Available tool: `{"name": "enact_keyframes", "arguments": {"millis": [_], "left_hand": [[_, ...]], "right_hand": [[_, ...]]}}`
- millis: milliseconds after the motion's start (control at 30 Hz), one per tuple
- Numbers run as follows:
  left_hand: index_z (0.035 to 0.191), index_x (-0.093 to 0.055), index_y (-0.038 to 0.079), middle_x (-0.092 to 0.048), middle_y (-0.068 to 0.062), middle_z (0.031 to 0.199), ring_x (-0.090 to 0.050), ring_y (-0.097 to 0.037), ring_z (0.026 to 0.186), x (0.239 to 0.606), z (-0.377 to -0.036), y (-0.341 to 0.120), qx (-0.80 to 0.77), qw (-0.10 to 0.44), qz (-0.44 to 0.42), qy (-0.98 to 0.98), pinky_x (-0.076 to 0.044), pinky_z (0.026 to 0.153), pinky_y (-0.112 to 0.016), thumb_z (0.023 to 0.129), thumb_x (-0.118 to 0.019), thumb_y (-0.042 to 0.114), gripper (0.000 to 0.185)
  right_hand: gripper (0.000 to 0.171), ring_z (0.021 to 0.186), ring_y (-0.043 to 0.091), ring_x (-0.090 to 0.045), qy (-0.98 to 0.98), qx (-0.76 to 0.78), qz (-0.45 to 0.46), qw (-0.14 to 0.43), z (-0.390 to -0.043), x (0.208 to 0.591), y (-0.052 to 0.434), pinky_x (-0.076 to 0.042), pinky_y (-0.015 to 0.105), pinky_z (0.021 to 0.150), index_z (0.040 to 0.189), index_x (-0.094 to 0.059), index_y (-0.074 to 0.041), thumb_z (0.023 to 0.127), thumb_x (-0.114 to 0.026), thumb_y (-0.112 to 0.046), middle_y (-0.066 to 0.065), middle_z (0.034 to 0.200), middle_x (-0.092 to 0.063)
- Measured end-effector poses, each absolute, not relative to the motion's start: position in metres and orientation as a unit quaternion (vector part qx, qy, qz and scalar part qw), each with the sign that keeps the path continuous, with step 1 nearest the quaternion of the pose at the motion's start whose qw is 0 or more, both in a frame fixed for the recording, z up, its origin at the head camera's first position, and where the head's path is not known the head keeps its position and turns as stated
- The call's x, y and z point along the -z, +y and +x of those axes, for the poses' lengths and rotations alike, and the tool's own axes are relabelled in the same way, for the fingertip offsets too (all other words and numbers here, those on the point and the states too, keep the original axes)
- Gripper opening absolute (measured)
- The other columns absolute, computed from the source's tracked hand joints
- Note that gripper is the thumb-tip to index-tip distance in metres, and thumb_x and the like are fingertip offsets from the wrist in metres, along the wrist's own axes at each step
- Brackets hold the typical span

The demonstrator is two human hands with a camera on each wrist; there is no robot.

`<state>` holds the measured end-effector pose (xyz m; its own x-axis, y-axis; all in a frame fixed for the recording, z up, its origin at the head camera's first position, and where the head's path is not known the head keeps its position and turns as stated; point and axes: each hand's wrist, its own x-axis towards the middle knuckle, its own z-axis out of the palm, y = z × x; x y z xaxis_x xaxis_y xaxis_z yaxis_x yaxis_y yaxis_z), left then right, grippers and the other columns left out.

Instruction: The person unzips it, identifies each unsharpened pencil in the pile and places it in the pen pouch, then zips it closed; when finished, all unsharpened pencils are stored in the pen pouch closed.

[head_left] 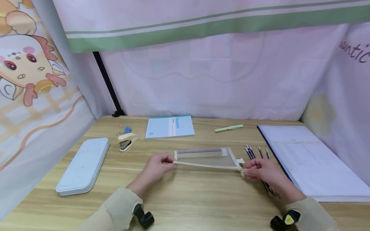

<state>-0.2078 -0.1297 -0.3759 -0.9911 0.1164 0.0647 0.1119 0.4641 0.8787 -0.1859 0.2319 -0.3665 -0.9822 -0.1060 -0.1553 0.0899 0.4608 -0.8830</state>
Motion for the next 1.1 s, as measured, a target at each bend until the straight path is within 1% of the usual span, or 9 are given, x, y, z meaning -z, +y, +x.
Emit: {"name": "enact_keyframes", "arguments": {"millis": [167,233,300,433,533,700,867,1000,1100], "left_hand": [[0.081,-0.068,0.007,-0.063,-0.002,0.078,-0.053,-0.014,0.072,0.377,-0.207,-0.127,-0.534,0.004,0.054,0.844,-0.047,0.065,-0.026,0.076,-0.069,0.001,0.008],[0.083,-0.068,0.004,-0.062,-0.003,0.077,-0.053,-0.014,0.07,0.377,-0.206,-0.125,-0.547,0.009,0.046,0.836,-0.049,0.061,-0.026,0.076,-0.068,-0.001,0.009],[0.084,-0.067,0.003,-0.062,-0.005,0.077,-0.054,-0.015,0.069,0.377,-0.205,-0.124,-0.557,0.013,0.04,0.83,-0.05,0.059,-0.026,0.075,-0.068,-0.004,0.012],[0.089,-0.065,0.001,-0.062,-0.007,0.082,-0.055,-0.015,0.074,0.377,-0.202,-0.122,-0.55,0.035,0.034,0.834,-0.05,0.065,-0.026,0.07,-0.073,-0.004,0.021],[0.094,-0.064,0.001,-0.061,-0.008,0.088,-0.054,-0.016,0.079,0.377,-0.204,-0.122,-0.536,0.051,0.03,0.842,-0.05,0.07,-0.027,0.069,-0.075,-0.002,0.027],[0.096,-0.063,0.0,-0.061,-0.009,0.089,-0.055,-0.017,0.08,0.379,-0.209,-0.123,-0.537,0.047,0.029,0.842,-0.05,0.07,-0.027,0.069,-0.071,-0.006,0.029],[0.094,-0.063,-0.002,-0.06,-0.01,0.088,-0.055,-0.017,0.079,0.383,-0.209,-0.123,-0.544,0.038,0.03,0.838,-0.051,0.07,-0.027,0.07,-0.067,-0.011,0.026],[0.093,-0.062,-0.002,-0.06,-0.01,0.088,-0.055,-0.017,0.079,0.384,-0.209,-0.123,-0.546,0.033,0.029,0.837,-0.051,0.071,-0.027,0.071,-0.066,-0.012,0.024],[0.093,-0.063,-0.001,-0.061,-0.01,0.088,-0.055,-0.017,0.079,0.383,-0.209,-0.124,-0.543,0.034,0.029,0.838,-0.051,0.071,-0.028,0.071,-0.066,-0.011,0.023]], "right_hand": [[0.042,0.071,0.012,-0.06,0.849,0.503,-0.077,0.144,-0.183,0.367,0.235,-0.053,0.026,0.063,0.116,-0.052,0.013,0.084,-0.066,-0.012,0.003,0.079,-0.062],[0.045,0.07,0.012,-0.059,0.845,0.498,-0.103,0.164,-0.182,0.367,0.234,-0.052,0.026,0.062,0.119,-0.05,0.014,0.085,-0.065,-0.013,0.003,0.078,-0.059],[0.044,0.068,0.012,-0.057,0.848,0.491,-0.11,0.167,-0.182,0.368,0.233,-0.05,0.026,0.059,0.119,-0.05,0.013,0.086,-0.064,-0.013,0.003,0.077,-0.059],[0.04,0.065,0.013,-0.054,0.867,0.471,-0.089,0.136,-0.181,0.371,0.227,-0.048,0.025,0.055,0.114,-0.055,0.01,0.084,-0.066,-0.014,0.002,0.074,-0.058],[0.034,0.06,0.013,-0.052,0.888,0.443,-0.07,0.101,-0.179,0.371,0.219,-0.045,0.024,0.051,0.106,-0.059,0.005,0.081,-0.069,-0.014,0.001,0.07,-0.056],[0.024,0.056,0.013,-0.05,0.923,0.378,-0.044,0.054,-0.181,0.37,0.207,-0.041,0.024,0.049,0.092,-0.062,-0.003,0.075,-0.072,-0.016,0.0,0.068,-0.055],[0.023,0.054,0.013,-0.05,0.929,0.366,-0.03,0.049,-0.183,0.371,0.201,-0.04,0.025,0.049,0.088,-0.06,-0.004,0.074,-0.074,-0.016,0.001,0.066,-0.054],[0.024,0.053,0.013,-0.05,0.926,0.373,-0.029,0.051,-0.184,0.371,0.2,-0.04,0.025,0.047,0.088,-0.059,-0.003,0.074,-0.074,-0.015,0.001,0.065,-0.054],[0.025,0.056,0.013,-0.05,0.932,0.355,-0.044,0.054,-0.185,0.368,0.203,-0.041,0.026,0.05,0.089,-0.06,-0.004,0.075,-0.074,-0.019,0.001,0.066,-0.054]]}}
